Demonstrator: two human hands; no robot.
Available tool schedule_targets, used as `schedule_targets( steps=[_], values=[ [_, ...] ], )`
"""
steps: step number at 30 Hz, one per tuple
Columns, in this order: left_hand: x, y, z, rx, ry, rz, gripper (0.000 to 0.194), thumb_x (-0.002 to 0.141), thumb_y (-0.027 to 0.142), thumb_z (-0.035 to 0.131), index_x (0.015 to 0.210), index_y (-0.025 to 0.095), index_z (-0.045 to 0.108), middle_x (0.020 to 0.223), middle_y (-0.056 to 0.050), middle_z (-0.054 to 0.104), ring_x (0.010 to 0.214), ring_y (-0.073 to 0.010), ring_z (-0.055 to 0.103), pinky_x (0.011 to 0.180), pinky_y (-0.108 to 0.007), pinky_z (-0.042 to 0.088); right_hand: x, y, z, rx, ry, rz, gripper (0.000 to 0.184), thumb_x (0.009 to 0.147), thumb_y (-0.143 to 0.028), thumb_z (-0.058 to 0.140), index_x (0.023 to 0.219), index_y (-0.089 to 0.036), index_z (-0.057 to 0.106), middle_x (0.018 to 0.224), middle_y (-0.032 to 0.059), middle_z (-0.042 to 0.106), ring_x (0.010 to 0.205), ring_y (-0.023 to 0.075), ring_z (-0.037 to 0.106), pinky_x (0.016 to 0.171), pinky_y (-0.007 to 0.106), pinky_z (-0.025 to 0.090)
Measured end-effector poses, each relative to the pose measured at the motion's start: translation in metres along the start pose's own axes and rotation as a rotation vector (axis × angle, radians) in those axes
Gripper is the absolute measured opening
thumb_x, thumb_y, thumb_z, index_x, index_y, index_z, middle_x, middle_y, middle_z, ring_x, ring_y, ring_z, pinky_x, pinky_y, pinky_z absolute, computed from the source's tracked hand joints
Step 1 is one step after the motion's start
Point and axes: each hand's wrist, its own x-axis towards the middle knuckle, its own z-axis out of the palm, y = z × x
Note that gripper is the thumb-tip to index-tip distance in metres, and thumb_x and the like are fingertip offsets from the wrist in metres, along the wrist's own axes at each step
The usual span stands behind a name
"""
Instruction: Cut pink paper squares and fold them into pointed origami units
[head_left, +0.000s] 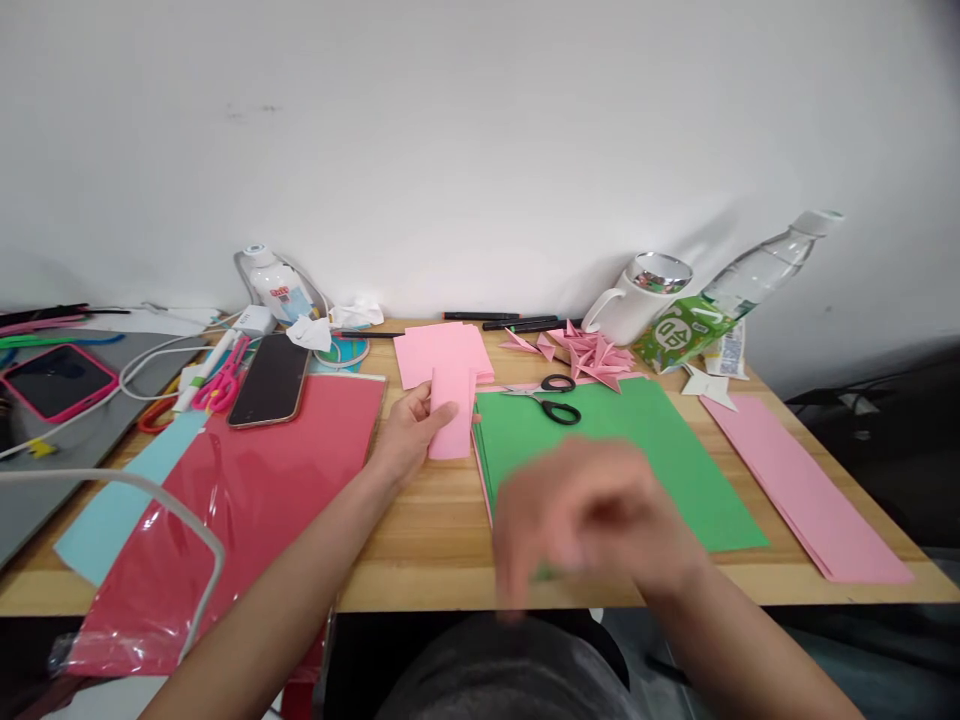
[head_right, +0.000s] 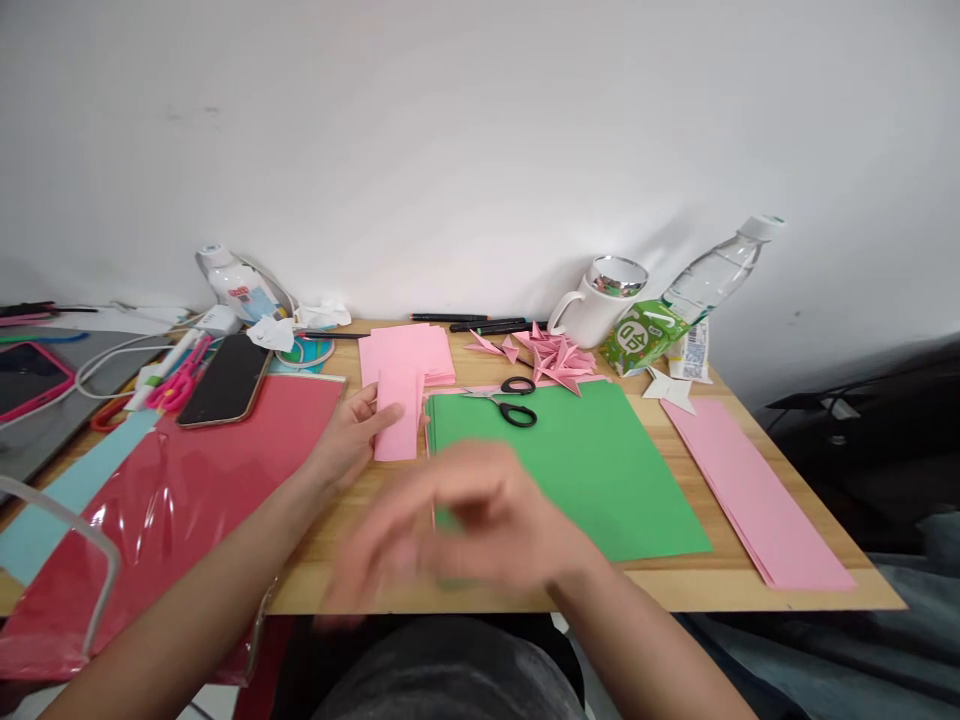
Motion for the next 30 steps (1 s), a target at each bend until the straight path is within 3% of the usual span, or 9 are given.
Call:
schedule_targets(
  steps=[1, 3, 5, 8, 11, 16, 24, 28, 30],
  values=[
    [0.000, 0.000, 0.000, -0.001, -0.001, 0.000, 0.048, 0.063, 0.029, 0.081, 0.105, 0.013, 0.062, 0.092, -0.009, 0.074, 0.075, -0.0219, 0.071, 0.063, -0.028, 0.056, 0.011, 0.010, -0.004, -0.026, 0.112, 0.019, 0.028, 0.084, -0.049, 0.059, 0.074, -0.024, 0.065, 0.060, 0.0007, 0.064, 0.054, 0.0140, 0.060, 0.051, 0.027, 0.050],
    [0.000, -0.001, 0.000, -0.002, -0.009, 0.000, 0.047, 0.064, 0.030, 0.081, 0.104, 0.013, 0.063, 0.095, -0.009, 0.074, 0.074, -0.0215, 0.071, 0.063, -0.029, 0.056, 0.026, 0.037, -0.012, -0.174, 0.470, 0.032, 0.027, 0.085, -0.046, 0.058, 0.074, -0.022, 0.062, 0.063, 0.0011, 0.063, 0.056, 0.0138, 0.057, 0.054, 0.027, 0.048],
    [0.000, -0.001, 0.000, -0.001, -0.013, 0.001, 0.047, 0.064, 0.031, 0.081, 0.104, 0.013, 0.063, 0.096, -0.010, 0.073, 0.073, -0.0216, 0.071, 0.063, -0.029, 0.056, 0.031, 0.067, -0.021, -0.379, 0.607, 0.039, 0.030, 0.086, -0.047, 0.055, 0.074, -0.020, 0.062, 0.064, 0.0023, 0.063, 0.058, 0.0146, 0.056, 0.057, 0.028, 0.046],
    [0.001, -0.001, -0.002, -0.004, -0.008, 0.014, 0.048, 0.063, 0.030, 0.082, 0.103, 0.013, 0.063, 0.096, -0.010, 0.073, 0.074, -0.0218, 0.071, 0.064, -0.029, 0.056, 0.020, 0.100, -0.031, -0.628, 0.561, -0.001, 0.030, 0.085, -0.047, 0.054, 0.073, -0.020, 0.063, 0.062, 0.0030, 0.062, 0.055, 0.0146, 0.051, 0.057, 0.029, 0.042],
    [0.001, 0.000, -0.002, 0.007, -0.006, 0.007, 0.048, 0.062, 0.031, 0.082, 0.103, 0.013, 0.063, 0.095, -0.009, 0.074, 0.074, -0.0221, 0.072, 0.064, -0.030, 0.056, 0.008, 0.113, -0.034, -0.638, 0.448, 0.044, 0.031, 0.085, -0.047, 0.053, 0.073, -0.020, 0.064, 0.058, 0.0022, 0.060, 0.050, 0.0140, 0.047, 0.054, 0.029, 0.039],
    [-0.001, 0.001, 0.000, 0.022, 0.012, -0.005, 0.053, 0.060, 0.032, 0.083, 0.105, 0.014, 0.064, 0.093, -0.009, 0.074, 0.074, -0.0231, 0.071, 0.065, -0.032, 0.057, 0.009, 0.117, -0.032, -0.574, 0.342, 0.216, 0.037, 0.087, -0.049, 0.048, 0.069, -0.019, 0.063, 0.055, 0.0017, 0.061, 0.046, 0.0138, 0.048, 0.049, 0.027, 0.036],
    [-0.003, 0.001, 0.004, 0.025, -0.011, -0.021, 0.055, 0.058, 0.033, 0.084, 0.105, 0.013, 0.064, 0.091, -0.009, 0.074, 0.073, -0.0240, 0.072, 0.066, -0.034, 0.057, -0.009, 0.113, -0.022, -0.634, 0.285, 0.228, 0.028, 0.086, -0.040, 0.051, 0.071, -0.021, 0.066, 0.058, 0.0030, 0.064, 0.051, 0.0167, 0.054, 0.054, 0.028, 0.039],
    [-0.005, 0.001, 0.005, 0.025, -0.021, -0.019, 0.054, 0.057, 0.033, 0.084, 0.104, 0.014, 0.065, 0.088, -0.009, 0.074, 0.080, -0.0259, 0.071, 0.070, -0.036, 0.056, -0.014, 0.108, -0.014, -0.636, 0.323, 0.298, 0.030, 0.086, -0.042, 0.051, 0.069, -0.021, 0.065, 0.057, 0.0029, 0.064, 0.049, 0.0166, 0.053, 0.053, 0.029, 0.039],
    [-0.005, 0.000, 0.005, 0.044, -0.023, -0.010, 0.050, 0.058, 0.033, 0.084, 0.101, 0.013, 0.067, 0.086, -0.008, 0.074, 0.083, -0.0260, 0.070, 0.071, -0.036, 0.054, -0.006, 0.104, -0.009, -0.531, 0.361, 0.345, 0.036, 0.086, -0.049, 0.050, 0.069, -0.020, 0.065, 0.060, 0.0035, 0.065, 0.049, 0.0160, 0.052, 0.051, 0.028, 0.039]
  ],
)
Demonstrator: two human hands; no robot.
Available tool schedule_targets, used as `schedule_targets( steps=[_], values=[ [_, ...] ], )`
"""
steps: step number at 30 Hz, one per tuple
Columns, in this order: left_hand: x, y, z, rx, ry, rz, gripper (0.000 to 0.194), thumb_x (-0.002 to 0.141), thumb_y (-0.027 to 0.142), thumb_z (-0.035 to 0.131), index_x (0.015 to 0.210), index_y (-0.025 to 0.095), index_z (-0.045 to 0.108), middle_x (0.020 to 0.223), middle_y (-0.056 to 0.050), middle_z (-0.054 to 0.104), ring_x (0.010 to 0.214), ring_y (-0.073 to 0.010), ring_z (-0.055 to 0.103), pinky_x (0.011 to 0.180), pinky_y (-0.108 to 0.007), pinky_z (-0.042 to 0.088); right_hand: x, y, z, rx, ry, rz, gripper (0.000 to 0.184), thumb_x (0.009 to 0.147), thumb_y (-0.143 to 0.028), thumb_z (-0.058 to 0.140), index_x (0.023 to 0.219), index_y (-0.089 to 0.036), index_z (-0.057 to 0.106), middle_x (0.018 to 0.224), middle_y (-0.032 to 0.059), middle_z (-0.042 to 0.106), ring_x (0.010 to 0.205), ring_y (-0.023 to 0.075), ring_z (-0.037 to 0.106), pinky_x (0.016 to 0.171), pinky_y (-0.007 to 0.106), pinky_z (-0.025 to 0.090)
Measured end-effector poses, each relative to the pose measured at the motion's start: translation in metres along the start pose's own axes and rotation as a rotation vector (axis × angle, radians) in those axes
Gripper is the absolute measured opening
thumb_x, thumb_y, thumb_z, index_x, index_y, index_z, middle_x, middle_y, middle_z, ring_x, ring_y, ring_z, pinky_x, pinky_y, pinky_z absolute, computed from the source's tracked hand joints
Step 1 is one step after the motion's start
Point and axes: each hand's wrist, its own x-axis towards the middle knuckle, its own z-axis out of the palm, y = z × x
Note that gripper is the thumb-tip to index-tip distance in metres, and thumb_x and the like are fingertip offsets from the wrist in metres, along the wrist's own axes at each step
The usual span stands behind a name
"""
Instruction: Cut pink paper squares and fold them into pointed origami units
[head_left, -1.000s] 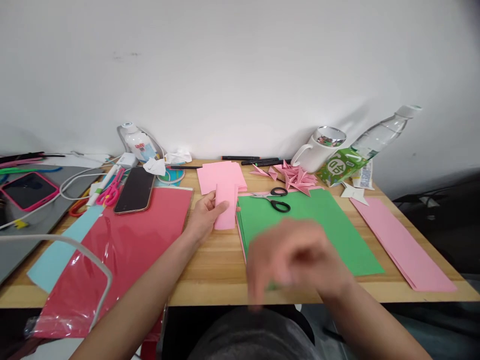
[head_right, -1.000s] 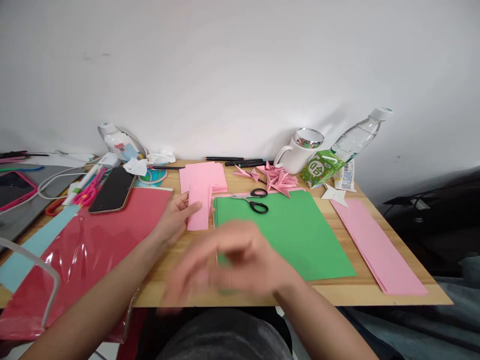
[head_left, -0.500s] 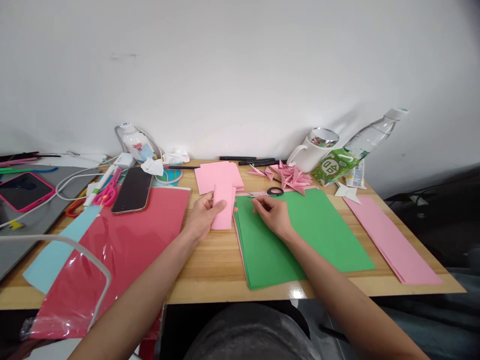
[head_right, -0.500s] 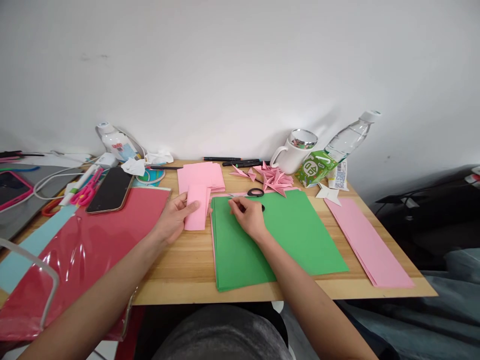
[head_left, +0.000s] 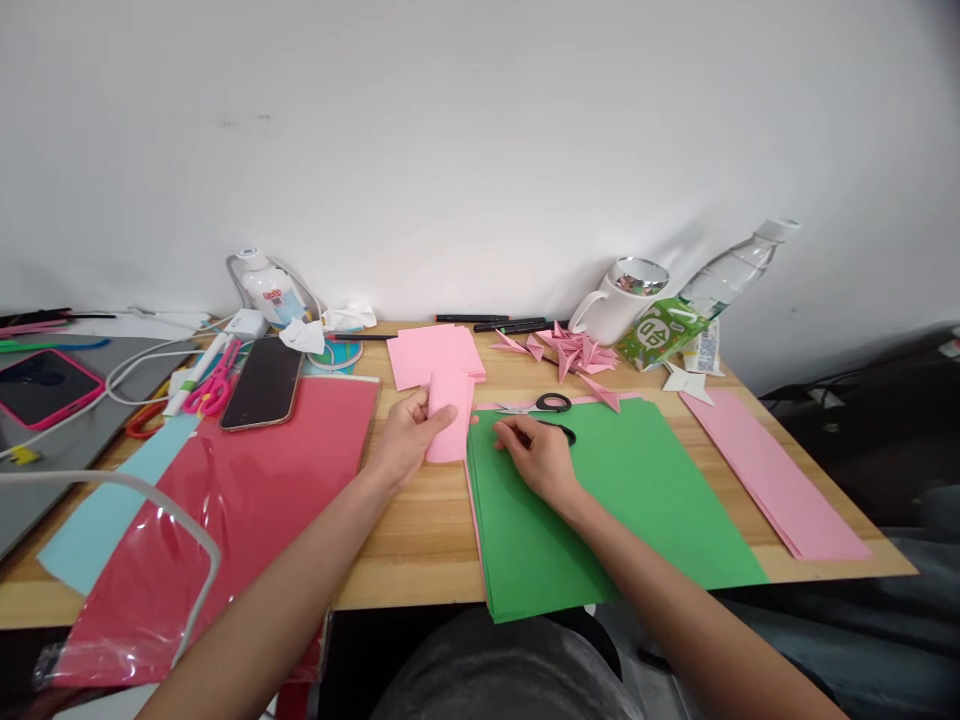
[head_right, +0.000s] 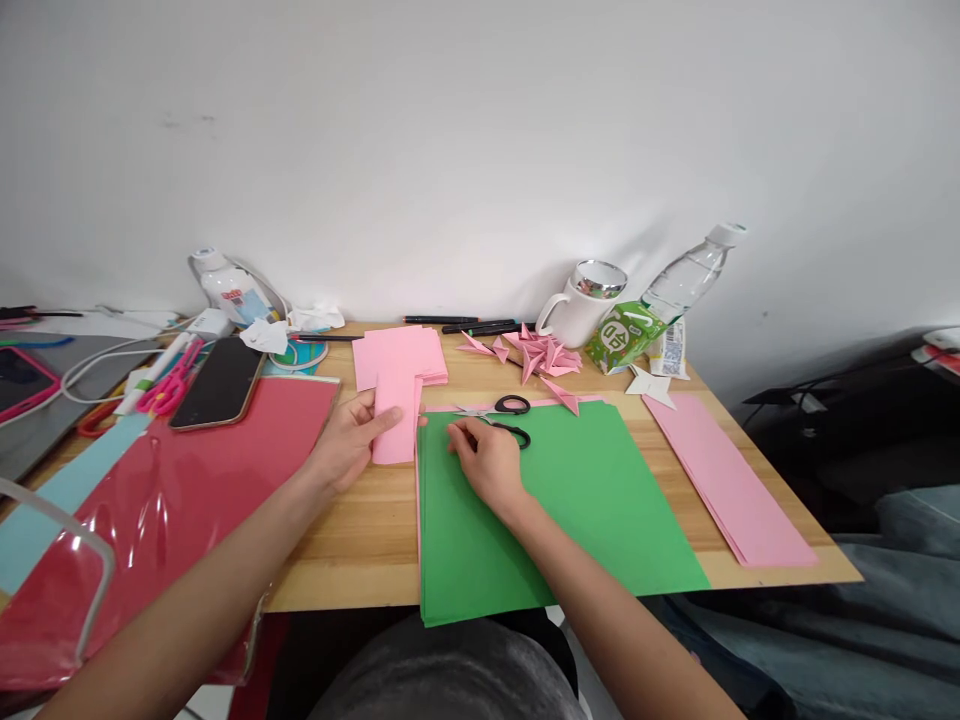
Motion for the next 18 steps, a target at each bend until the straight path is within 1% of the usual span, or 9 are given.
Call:
schedule_targets(
  steps=[1, 3, 5, 7, 9, 11, 14, 16, 18],
  values=[
    [0.000, -0.001, 0.000, 0.017, 0.000, 0.014, 0.047, 0.058, 0.032, 0.083, 0.098, 0.013, 0.068, 0.085, -0.008, 0.074, 0.084, -0.0255, 0.069, 0.072, -0.035, 0.053, 0.004, -0.005, 0.002, 0.094, -0.025, 0.029, 0.041, 0.085, -0.054, 0.048, 0.069, -0.020, 0.064, 0.063, 0.0042, 0.066, 0.051, 0.0158, 0.053, 0.051, 0.028, 0.040],
    [0.001, -0.003, -0.002, 0.049, 0.004, 0.060, 0.042, 0.059, 0.032, 0.082, 0.095, 0.014, 0.069, 0.086, -0.007, 0.073, 0.087, -0.0232, 0.067, 0.076, -0.033, 0.051, 0.015, -0.016, 0.008, 0.372, -0.089, 0.075, 0.051, 0.084, -0.065, 0.043, 0.078, -0.019, 0.064, 0.072, 0.0052, 0.067, 0.058, 0.0164, 0.057, 0.052, 0.028, 0.045],
    [0.002, -0.005, -0.003, 0.062, 0.021, 0.099, 0.040, 0.060, 0.030, 0.082, 0.095, 0.014, 0.069, 0.092, -0.006, 0.073, 0.089, -0.0207, 0.065, 0.078, -0.030, 0.049, 0.024, -0.025, 0.016, 0.558, -0.196, 0.081, 0.051, 0.078, -0.069, 0.049, 0.078, -0.020, 0.062, 0.075, 0.0038, 0.065, 0.066, 0.0169, 0.059, 0.056, 0.028, 0.048],
    [0.003, -0.006, -0.004, 0.046, 0.056, 0.110, 0.041, 0.060, 0.028, 0.082, 0.096, 0.015, 0.068, 0.094, -0.005, 0.072, 0.089, -0.0194, 0.064, 0.079, -0.029, 0.048, 0.028, -0.029, 0.024, 0.619, -0.213, 0.092, 0.045, 0.068, -0.064, 0.065, 0.075, -0.020, 0.060, 0.072, 0.0008, 0.062, 0.065, 0.0151, 0.056, 0.058, 0.027, 0.048],
    [0.003, -0.006, -0.004, 0.015, 0.099, 0.106, 0.041, 0.060, 0.028, 0.082, 0.096, 0.015, 0.068, 0.093, -0.005, 0.071, 0.089, -0.0186, 0.063, 0.080, -0.029, 0.048, 0.028, -0.029, 0.031, 0.632, -0.210, 0.107, 0.041, 0.064, -0.057, 0.073, 0.073, -0.019, 0.060, 0.068, -0.0010, 0.060, 0.060, 0.0125, 0.053, 0.056, 0.025, 0.044],
    [0.003, -0.005, -0.004, -0.016, 0.117, 0.098, 0.042, 0.061, 0.029, 0.082, 0.097, 0.015, 0.067, 0.093, -0.004, 0.070, 0.089, -0.0181, 0.062, 0.080, -0.028, 0.048, 0.025, -0.026, 0.034, 0.647, -0.229, 0.115, 0.039, 0.064, -0.053, 0.075, 0.071, -0.018, 0.060, 0.065, -0.0021, 0.059, 0.057, 0.0106, 0.050, 0.054, 0.024, 0.040],
    [0.002, -0.001, -0.002, -0.032, 0.093, 0.065, 0.042, 0.062, 0.032, 0.082, 0.098, 0.015, 0.067, 0.093, -0.004, 0.070, 0.089, -0.0178, 0.062, 0.078, -0.028, 0.048, 0.023, -0.026, 0.033, 0.691, -0.265, 0.150, 0.037, 0.062, -0.050, 0.076, 0.065, -0.017, 0.059, 0.060, -0.0038, 0.055, 0.053, 0.0088, 0.045, 0.050, 0.023, 0.035],
    [0.002, 0.003, -0.001, -0.038, 0.071, 0.041, 0.038, 0.064, 0.036, 0.081, 0.094, 0.015, 0.069, 0.091, -0.005, 0.071, 0.088, -0.0182, 0.063, 0.077, -0.029, 0.049, 0.024, -0.027, 0.030, 0.712, -0.279, 0.188, 0.037, 0.059, -0.049, 0.079, 0.063, -0.018, 0.060, 0.058, -0.0045, 0.055, 0.051, 0.0085, 0.044, 0.050, 0.024, 0.035],
    [0.002, 0.007, -0.002, -0.042, 0.057, 0.037, 0.034, 0.066, 0.038, 0.079, 0.089, 0.014, 0.071, 0.089, -0.006, 0.072, 0.087, -0.0193, 0.064, 0.078, -0.030, 0.050, 0.026, -0.029, 0.026, 0.726, -0.296, 0.219, 0.036, 0.056, -0.048, 0.080, 0.063, -0.018, 0.062, 0.059, -0.0040, 0.057, 0.052, 0.0090, 0.045, 0.052, 0.024, 0.037]
  ],
)
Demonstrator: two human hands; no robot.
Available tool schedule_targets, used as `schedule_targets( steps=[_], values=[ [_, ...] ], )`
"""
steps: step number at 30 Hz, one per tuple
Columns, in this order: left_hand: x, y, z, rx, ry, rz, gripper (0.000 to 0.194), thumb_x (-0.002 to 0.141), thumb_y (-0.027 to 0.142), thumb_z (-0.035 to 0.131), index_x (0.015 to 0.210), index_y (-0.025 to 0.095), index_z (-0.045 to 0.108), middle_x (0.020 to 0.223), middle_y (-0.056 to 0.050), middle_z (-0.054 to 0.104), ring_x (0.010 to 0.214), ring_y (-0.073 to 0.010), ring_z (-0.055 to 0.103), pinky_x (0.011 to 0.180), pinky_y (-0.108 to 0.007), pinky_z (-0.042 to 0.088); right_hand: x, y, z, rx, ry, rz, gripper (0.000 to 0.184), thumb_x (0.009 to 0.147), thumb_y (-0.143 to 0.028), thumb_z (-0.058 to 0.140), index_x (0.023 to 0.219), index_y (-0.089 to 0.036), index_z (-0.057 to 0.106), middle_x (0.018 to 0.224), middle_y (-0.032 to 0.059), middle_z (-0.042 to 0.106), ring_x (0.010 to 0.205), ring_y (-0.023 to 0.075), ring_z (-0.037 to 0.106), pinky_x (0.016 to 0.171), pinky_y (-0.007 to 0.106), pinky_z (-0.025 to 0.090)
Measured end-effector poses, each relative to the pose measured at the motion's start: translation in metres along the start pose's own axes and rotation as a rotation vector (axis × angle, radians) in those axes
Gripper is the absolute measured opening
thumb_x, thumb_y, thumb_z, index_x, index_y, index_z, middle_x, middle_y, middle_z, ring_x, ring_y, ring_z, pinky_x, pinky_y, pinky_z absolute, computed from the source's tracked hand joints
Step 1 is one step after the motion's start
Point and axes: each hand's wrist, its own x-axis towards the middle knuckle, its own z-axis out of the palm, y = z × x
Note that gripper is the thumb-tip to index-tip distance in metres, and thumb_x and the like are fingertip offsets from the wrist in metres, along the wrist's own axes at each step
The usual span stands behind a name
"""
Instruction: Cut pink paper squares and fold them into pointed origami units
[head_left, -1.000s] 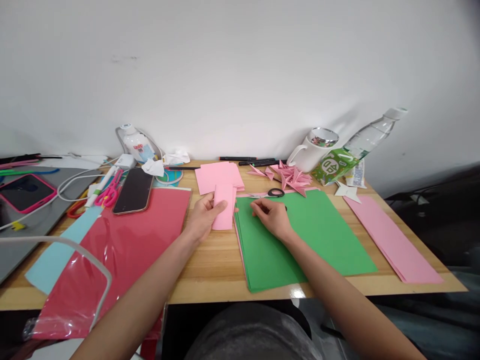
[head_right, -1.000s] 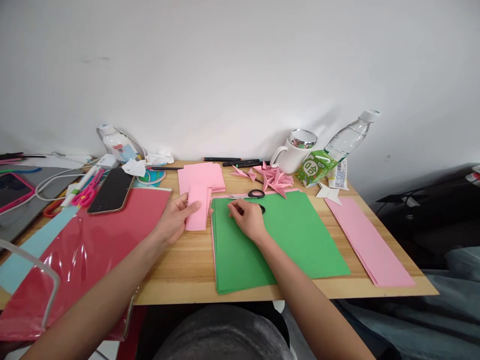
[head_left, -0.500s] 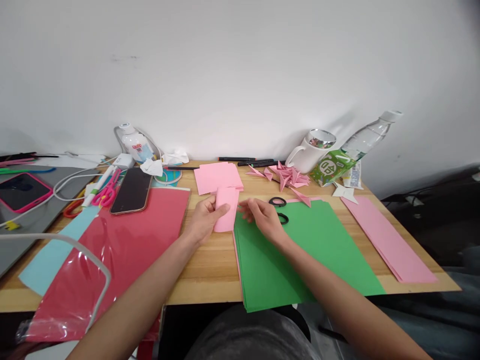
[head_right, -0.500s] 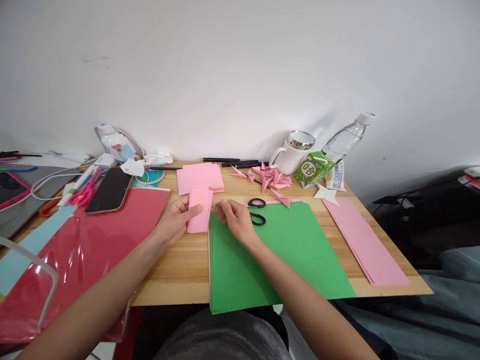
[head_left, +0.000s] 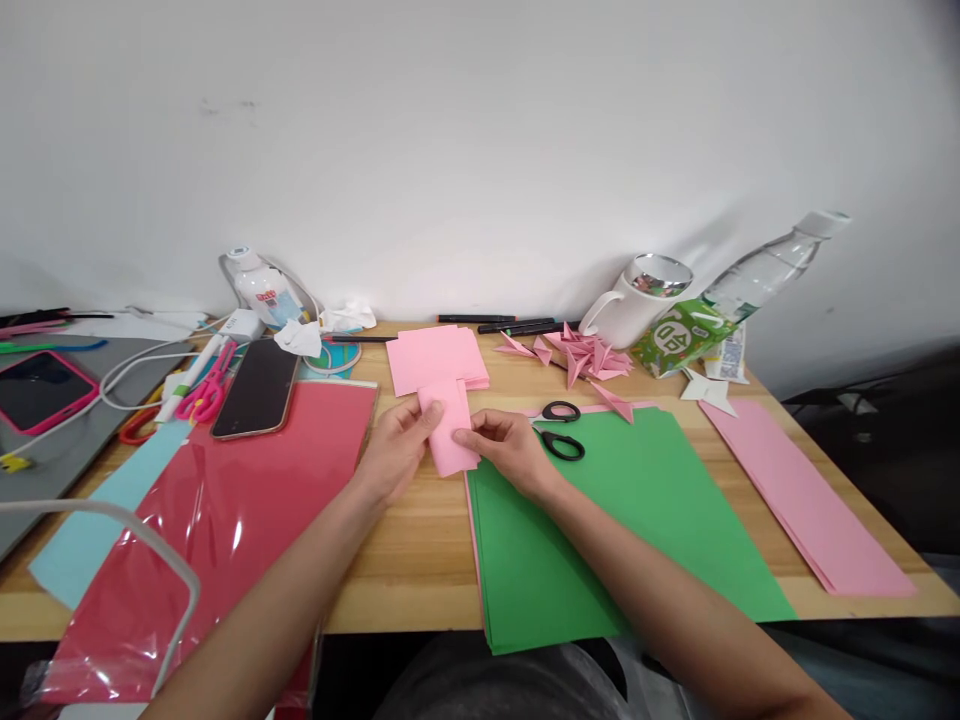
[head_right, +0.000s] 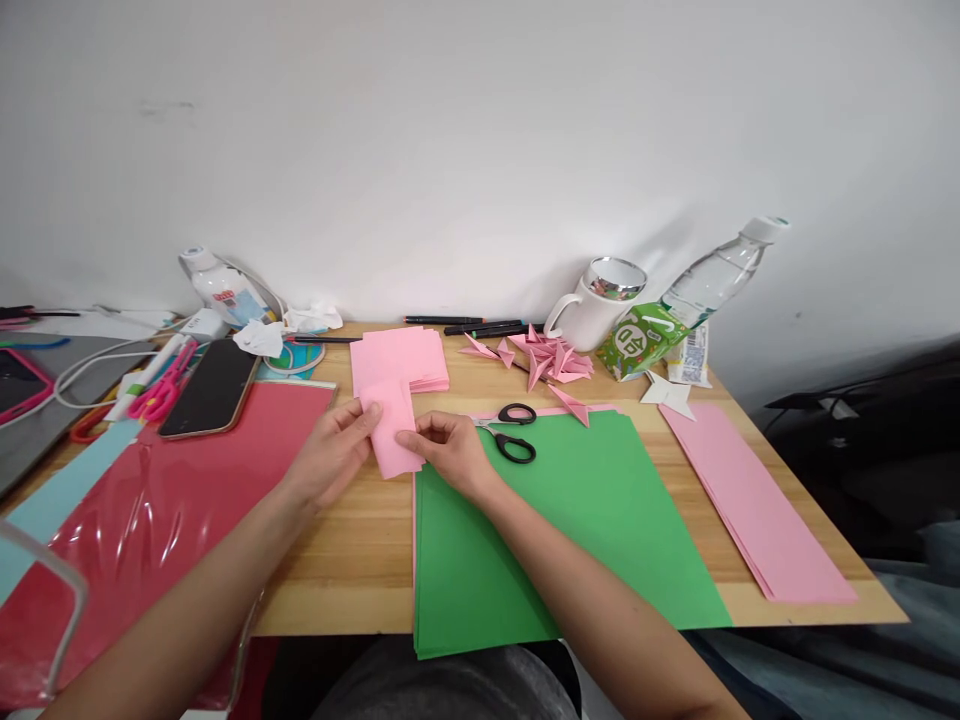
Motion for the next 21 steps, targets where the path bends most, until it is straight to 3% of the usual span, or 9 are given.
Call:
schedule_targets(
  steps=[10, 21],
  values=[
    [0.0022, 0.0027, -0.0044, 0.097, 0.125, 0.033, 0.033, 0.058, 0.032, 0.084, 0.083, 0.014, 0.075, 0.078, -0.006, 0.074, 0.070, -0.0150, 0.064, 0.068, -0.026, 0.049, -0.0023, -0.0050, -0.0013, 0.055, -0.023, 0.041, 0.033, 0.057, -0.044, 0.081, 0.067, -0.017, 0.066, 0.066, -0.0024, 0.062, 0.059, 0.0095, 0.051, 0.060, 0.025, 0.041],
    [-0.0018, 0.0029, 0.0002, 0.184, 0.080, 0.084, 0.029, 0.060, 0.035, 0.083, 0.081, 0.016, 0.076, 0.077, -0.003, 0.072, 0.073, -0.0143, 0.060, 0.067, -0.024, 0.048, -0.0067, -0.0067, 0.0012, 0.026, 0.096, -0.012, 0.031, 0.059, -0.042, 0.081, 0.062, -0.017, 0.062, 0.058, -0.0033, 0.057, 0.052, 0.0082, 0.045, 0.050, 0.023, 0.037]
  ],
)
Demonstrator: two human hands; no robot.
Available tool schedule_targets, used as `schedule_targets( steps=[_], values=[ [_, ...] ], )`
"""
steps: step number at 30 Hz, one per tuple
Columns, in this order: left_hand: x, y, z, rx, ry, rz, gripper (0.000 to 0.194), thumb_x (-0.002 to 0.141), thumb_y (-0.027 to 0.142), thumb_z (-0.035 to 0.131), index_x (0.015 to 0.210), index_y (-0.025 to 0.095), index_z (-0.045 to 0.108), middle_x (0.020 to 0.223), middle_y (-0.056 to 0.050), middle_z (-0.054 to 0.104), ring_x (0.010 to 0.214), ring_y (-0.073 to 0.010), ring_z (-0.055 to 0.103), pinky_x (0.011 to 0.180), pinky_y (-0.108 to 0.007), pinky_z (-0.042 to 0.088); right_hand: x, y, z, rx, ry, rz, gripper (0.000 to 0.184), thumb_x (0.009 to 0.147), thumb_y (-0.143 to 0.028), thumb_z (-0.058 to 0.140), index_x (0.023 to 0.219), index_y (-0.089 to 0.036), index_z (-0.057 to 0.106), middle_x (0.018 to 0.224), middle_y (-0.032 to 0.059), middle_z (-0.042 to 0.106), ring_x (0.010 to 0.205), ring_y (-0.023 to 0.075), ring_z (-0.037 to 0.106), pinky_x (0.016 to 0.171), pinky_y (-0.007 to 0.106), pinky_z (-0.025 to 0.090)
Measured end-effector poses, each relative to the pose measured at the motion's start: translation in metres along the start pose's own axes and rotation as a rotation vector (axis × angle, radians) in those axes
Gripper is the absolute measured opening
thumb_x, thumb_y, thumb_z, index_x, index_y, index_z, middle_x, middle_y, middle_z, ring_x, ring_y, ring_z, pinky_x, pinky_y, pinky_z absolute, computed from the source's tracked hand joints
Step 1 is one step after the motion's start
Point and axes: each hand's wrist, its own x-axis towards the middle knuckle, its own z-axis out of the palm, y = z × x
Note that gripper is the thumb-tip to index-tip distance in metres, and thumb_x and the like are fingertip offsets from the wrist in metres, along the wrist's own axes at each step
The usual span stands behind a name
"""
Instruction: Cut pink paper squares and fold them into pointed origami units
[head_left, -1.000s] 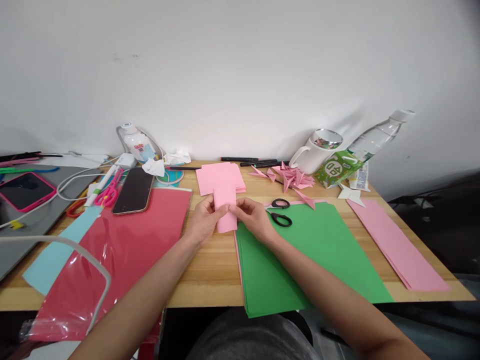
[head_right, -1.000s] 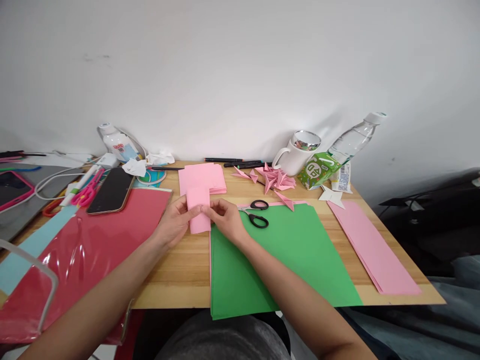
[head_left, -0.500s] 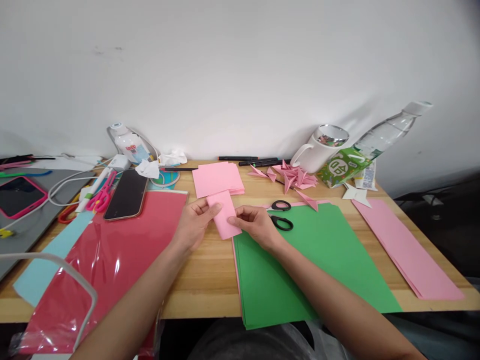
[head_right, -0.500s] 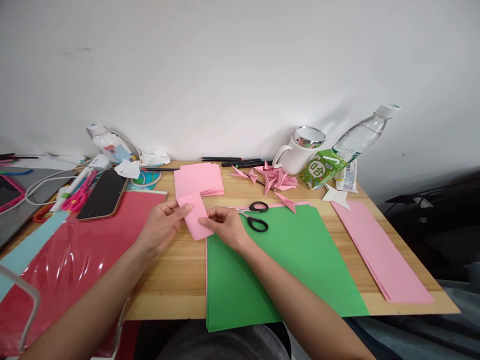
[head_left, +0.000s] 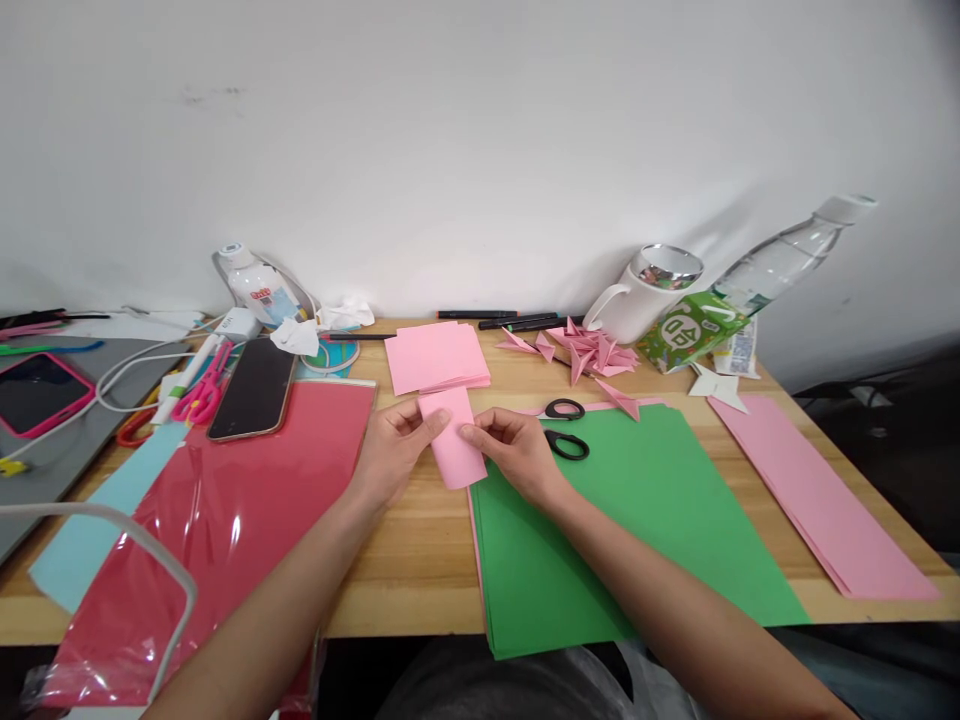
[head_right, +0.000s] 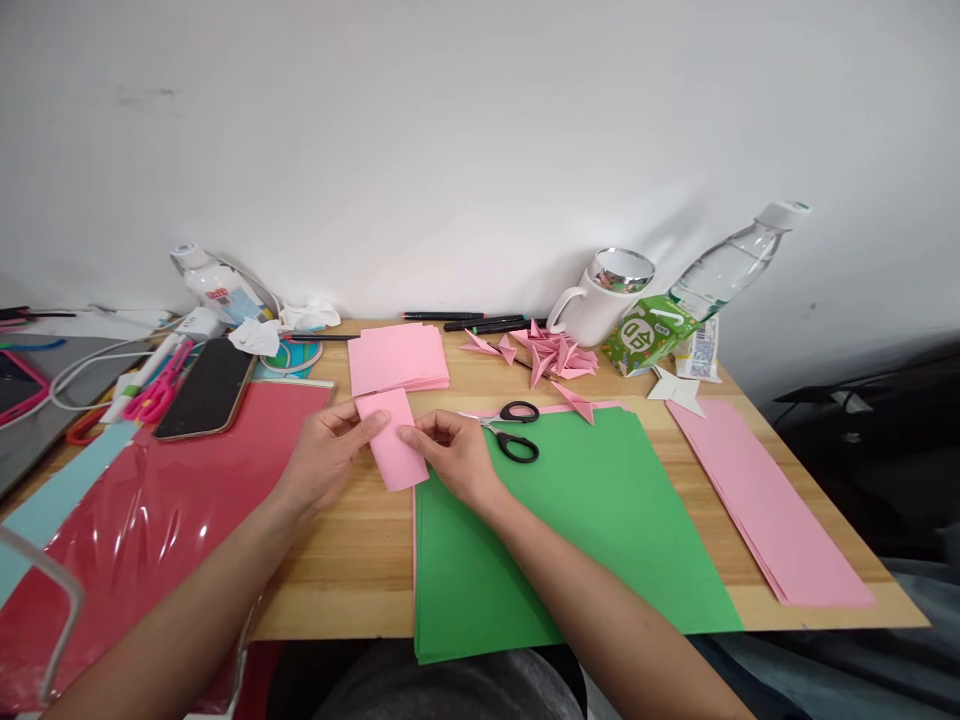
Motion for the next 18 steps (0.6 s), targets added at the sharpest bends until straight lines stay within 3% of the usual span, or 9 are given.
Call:
schedule_targets(
  steps=[18],
  values=[
    [-0.0011, -0.0006, -0.0014, -0.014, 0.015, 0.000, 0.026, 0.057, 0.032, 0.084, 0.076, 0.017, 0.076, 0.073, -0.002, 0.071, 0.068, -0.0135, 0.059, 0.066, -0.025, 0.048, -0.0040, -0.0028, 0.0025, 0.004, 0.033, -0.021, 0.032, 0.057, -0.045, 0.080, 0.062, -0.017, 0.064, 0.062, -0.0011, 0.061, 0.055, 0.0098, 0.049, 0.053, 0.024, 0.040]
  ],
)
